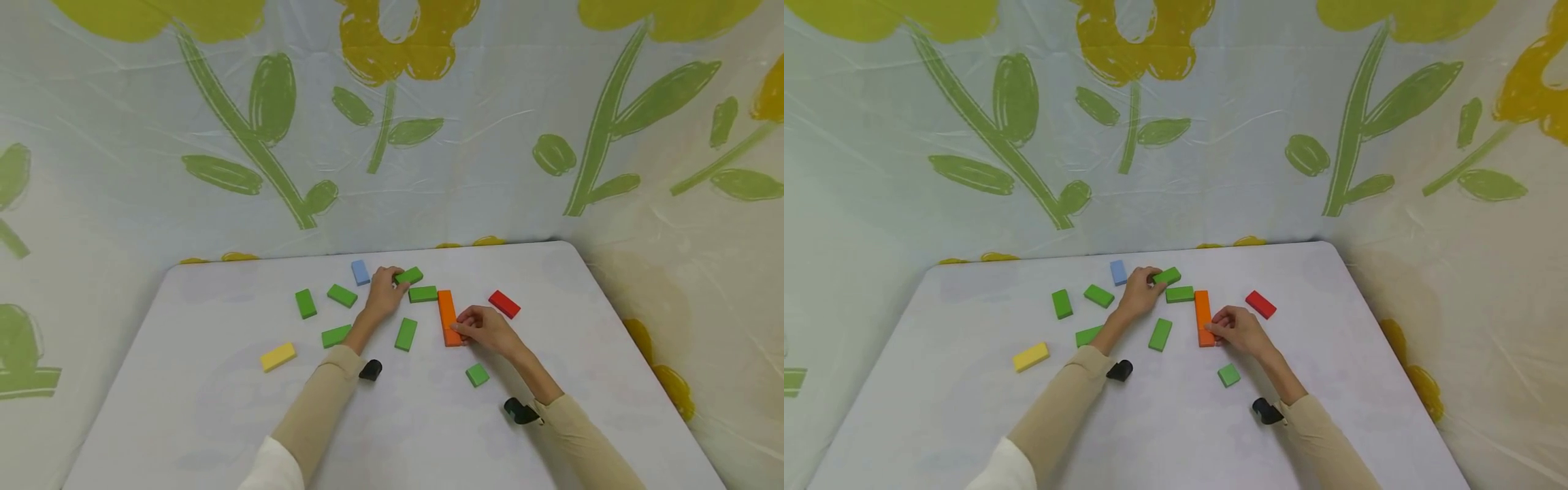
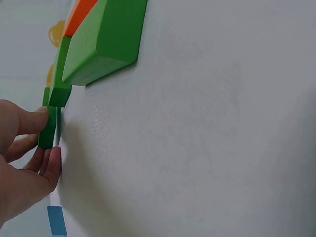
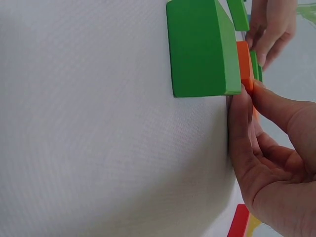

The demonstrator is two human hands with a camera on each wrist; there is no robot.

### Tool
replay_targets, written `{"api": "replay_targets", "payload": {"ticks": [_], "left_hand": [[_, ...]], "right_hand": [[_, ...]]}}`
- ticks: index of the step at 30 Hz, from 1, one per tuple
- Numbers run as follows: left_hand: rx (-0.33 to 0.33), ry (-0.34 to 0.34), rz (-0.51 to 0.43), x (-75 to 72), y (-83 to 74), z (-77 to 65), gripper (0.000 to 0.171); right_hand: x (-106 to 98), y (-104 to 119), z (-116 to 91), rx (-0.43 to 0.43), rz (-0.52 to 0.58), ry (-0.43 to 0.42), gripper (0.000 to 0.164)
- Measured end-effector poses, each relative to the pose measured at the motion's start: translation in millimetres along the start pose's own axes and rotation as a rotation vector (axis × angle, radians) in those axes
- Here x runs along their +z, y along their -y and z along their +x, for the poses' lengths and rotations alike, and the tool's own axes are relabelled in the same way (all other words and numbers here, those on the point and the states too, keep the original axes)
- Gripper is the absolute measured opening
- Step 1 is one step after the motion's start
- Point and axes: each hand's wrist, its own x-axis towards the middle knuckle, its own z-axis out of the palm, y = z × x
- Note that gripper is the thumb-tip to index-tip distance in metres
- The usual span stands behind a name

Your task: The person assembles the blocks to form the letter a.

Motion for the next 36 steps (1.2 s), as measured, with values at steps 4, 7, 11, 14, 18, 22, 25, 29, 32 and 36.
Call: {"api": "replay_targets", "payload": {"ticks": [4, 7, 11, 14, 18, 22, 25, 29, 32, 36], "left_hand": [[0.011, 0.011, 0.006, -5.6, 2.3, -6.0, 0.035], [0.022, 0.013, 0.017, -9.9, 4.6, -10.3, 0.034], [0.024, 0.014, 0.032, -14.6, 7.9, -15.9, 0.034], [0.014, 0.009, 0.046, -18.0, 9.2, -20.7, 0.034], [0.015, 0.008, 0.054, -22.0, 10.5, -27.1, 0.034], [0.036, 0.018, 0.048, -23.7, 13.4, -32.5, 0.035], [0.050, 0.010, 0.050, -23.9, 15.7, -35.8, 0.034], [0.065, 0.006, 0.058, -25.6, 18.6, -40.7, 0.034], [0.059, 0.010, 0.056, -27.8, 19.6, -45.1, 0.033], [0.041, 0.030, 0.057, -29.9, 19.5, -49.9, 0.034]], "right_hand": [[0.3, 0.1, 0.1, -0.009, 0.006, 0.002, 0.023], [0.9, 0.7, 0.4, -0.010, 0.018, 0.010, 0.022], [0.2, 1.2, 0.9, -0.016, 0.030, 0.015, 0.023], [0.0, 1.2, 0.8, -0.016, 0.038, 0.015, 0.023], [0.8, 0.3, 0.7, -0.009, 0.043, 0.020, 0.023], [0.3, -1.2, 0.6, -0.008, 0.049, 0.016, 0.023], [-0.9, -2.2, 0.6, -0.025, 0.047, 0.019, 0.024], [-0.1, -2.3, 0.9, -0.020, 0.060, 0.016, 0.023], [0.8, -2.4, 1.2, -0.018, 0.065, 0.015, 0.022], [0.6, -3.3, 0.7, -0.029, 0.047, 0.011, 0.023]]}}
